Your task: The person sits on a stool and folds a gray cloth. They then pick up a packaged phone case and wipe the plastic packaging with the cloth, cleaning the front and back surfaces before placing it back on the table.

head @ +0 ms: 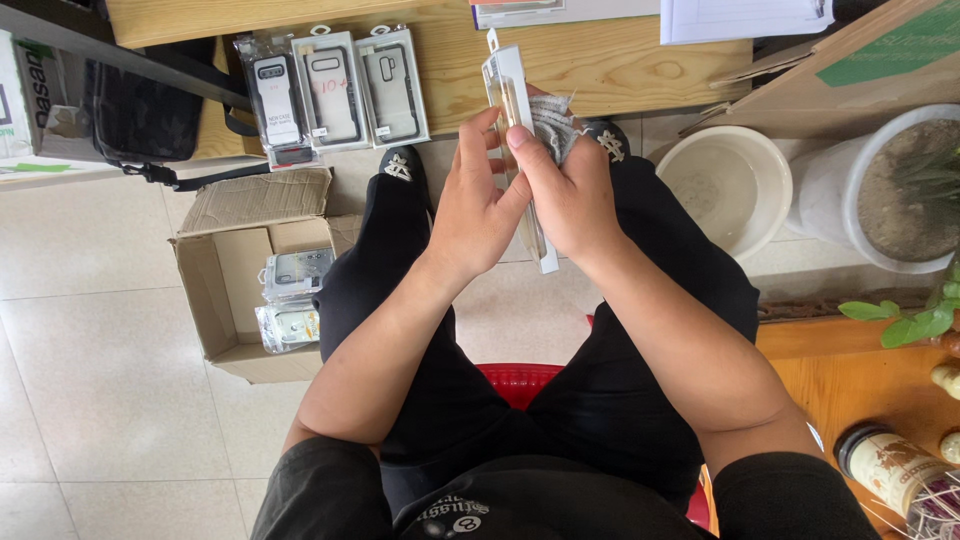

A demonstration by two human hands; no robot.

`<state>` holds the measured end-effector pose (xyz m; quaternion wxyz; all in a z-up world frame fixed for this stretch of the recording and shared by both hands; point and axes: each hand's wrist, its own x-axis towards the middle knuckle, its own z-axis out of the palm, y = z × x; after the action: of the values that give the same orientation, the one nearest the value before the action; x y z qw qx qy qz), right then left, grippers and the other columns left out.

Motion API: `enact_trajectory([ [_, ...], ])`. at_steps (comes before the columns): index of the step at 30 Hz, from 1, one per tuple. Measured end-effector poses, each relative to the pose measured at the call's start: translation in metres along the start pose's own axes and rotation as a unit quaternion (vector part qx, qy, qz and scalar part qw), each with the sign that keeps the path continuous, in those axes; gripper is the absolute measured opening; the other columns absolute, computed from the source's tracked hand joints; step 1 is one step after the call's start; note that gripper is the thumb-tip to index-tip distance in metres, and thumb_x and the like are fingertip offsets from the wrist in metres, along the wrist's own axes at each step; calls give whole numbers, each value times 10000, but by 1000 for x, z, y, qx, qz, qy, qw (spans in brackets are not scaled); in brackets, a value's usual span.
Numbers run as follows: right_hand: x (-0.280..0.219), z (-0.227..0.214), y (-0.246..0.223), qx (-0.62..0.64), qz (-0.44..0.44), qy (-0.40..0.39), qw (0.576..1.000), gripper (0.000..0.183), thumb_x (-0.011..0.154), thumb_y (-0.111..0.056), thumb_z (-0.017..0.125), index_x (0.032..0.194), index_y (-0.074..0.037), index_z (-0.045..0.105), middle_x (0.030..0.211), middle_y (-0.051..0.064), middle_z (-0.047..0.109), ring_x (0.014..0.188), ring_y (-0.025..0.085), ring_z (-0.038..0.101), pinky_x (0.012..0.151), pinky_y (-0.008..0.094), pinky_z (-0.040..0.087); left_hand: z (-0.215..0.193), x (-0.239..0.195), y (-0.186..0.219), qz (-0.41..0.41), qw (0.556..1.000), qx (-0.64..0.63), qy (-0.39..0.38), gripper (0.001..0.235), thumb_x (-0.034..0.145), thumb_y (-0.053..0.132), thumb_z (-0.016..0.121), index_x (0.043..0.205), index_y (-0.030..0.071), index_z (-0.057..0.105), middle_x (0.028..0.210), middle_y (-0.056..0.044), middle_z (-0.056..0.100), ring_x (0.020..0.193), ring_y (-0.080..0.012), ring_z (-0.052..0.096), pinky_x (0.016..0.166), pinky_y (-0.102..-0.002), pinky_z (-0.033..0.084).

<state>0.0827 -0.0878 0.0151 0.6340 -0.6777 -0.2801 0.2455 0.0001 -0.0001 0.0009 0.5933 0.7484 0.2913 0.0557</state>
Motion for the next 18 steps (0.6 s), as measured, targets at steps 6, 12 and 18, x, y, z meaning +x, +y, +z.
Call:
enact_trajectory([
  [6,1,-1,9,-15,-6,3,1000,341,998,-222,488,1275,-38,563,1232,84,636,1123,178,612,921,309,593,1,1,-5,20,1000,8,4,659,872,447,535,1371,80,307,1313,-163,550,1002,-250,672,699,-304,557],
  [12,1,-2,1,-40,6,6,999,327,995,-259,488,1207,-46,617,1167,65,670,1080,170,631,939,294,507,0,0,-1,5,1000,5,1,688,863,481,520,1376,79,300,1327,-165,543,1025,-251,665,722,-309,554],
  [18,0,1,0,8,2,-1,1000,331,1001,-226,480,1254,-34,573,1185,77,649,1071,172,631,898,305,608,0,-1,0,4,1000,4,5,704,855,519,511,1374,90,305,1316,-176,514,991,-228,650,709,-294,552],
])
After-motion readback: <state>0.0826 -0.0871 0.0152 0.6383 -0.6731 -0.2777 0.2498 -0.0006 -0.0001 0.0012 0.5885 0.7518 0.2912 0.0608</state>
